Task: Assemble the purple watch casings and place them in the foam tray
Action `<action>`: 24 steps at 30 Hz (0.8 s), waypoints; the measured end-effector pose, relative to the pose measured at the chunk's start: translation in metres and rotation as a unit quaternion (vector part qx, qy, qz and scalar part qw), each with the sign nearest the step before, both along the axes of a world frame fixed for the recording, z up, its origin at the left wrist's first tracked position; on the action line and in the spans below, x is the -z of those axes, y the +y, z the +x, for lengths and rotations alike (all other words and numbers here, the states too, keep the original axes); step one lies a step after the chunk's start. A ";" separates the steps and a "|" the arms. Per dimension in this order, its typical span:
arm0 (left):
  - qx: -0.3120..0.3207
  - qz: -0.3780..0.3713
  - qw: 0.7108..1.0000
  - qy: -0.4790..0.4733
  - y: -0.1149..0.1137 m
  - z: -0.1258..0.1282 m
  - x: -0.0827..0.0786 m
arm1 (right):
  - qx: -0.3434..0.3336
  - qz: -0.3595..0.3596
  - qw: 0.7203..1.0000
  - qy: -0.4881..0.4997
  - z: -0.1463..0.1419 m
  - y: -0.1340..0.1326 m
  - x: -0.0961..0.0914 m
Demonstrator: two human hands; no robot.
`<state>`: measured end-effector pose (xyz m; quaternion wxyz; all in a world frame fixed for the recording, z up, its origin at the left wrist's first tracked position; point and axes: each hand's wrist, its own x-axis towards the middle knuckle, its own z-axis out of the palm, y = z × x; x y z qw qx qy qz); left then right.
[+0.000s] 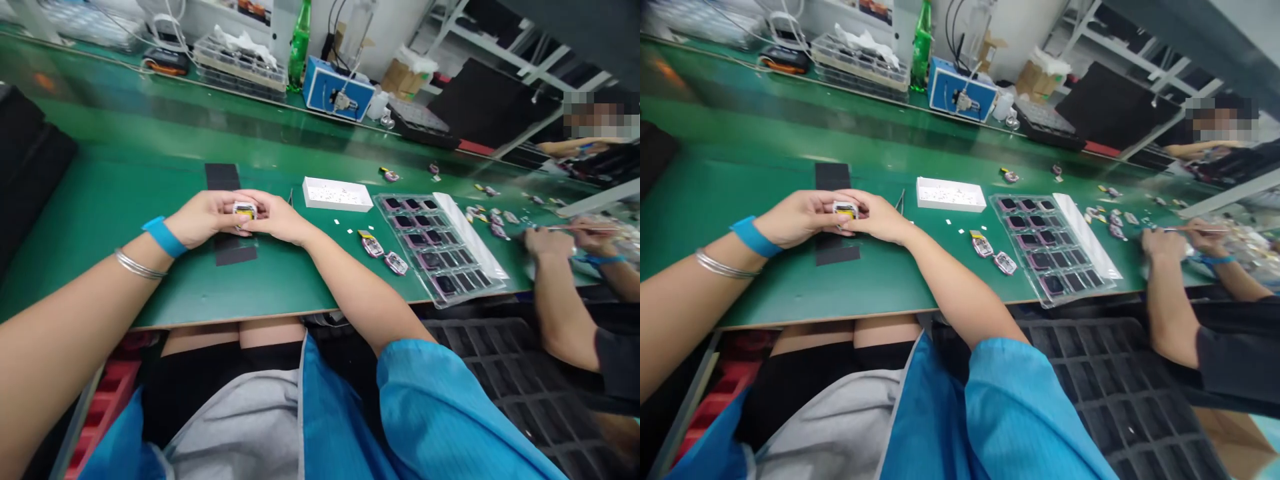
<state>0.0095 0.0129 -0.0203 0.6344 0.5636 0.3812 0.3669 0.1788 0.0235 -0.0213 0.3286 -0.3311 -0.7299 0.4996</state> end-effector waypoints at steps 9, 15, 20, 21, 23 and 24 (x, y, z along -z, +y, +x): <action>0.031 -0.016 0.998 -0.051 0.000 -0.005 -0.003 | -0.003 0.008 1.000 0.026 -0.005 -0.006 0.011; 0.003 0.000 0.998 -0.069 0.008 -0.005 -0.003 | 0.047 0.081 0.996 -0.011 -0.006 -0.005 0.016; -0.127 0.037 0.981 -0.142 -0.008 -0.031 -0.028 | 0.162 0.135 0.977 -0.015 0.001 0.002 0.013; -0.144 0.053 0.974 -0.169 -0.021 -0.038 -0.034 | 0.176 0.134 0.975 -0.016 0.003 0.003 0.012; -0.164 0.089 0.964 -0.192 -0.056 -0.054 -0.045 | 0.189 0.128 0.973 -0.027 0.005 0.003 0.012; -0.179 0.111 0.964 -0.165 -0.076 -0.062 -0.048 | 0.191 0.128 0.973 -0.034 0.005 0.003 0.012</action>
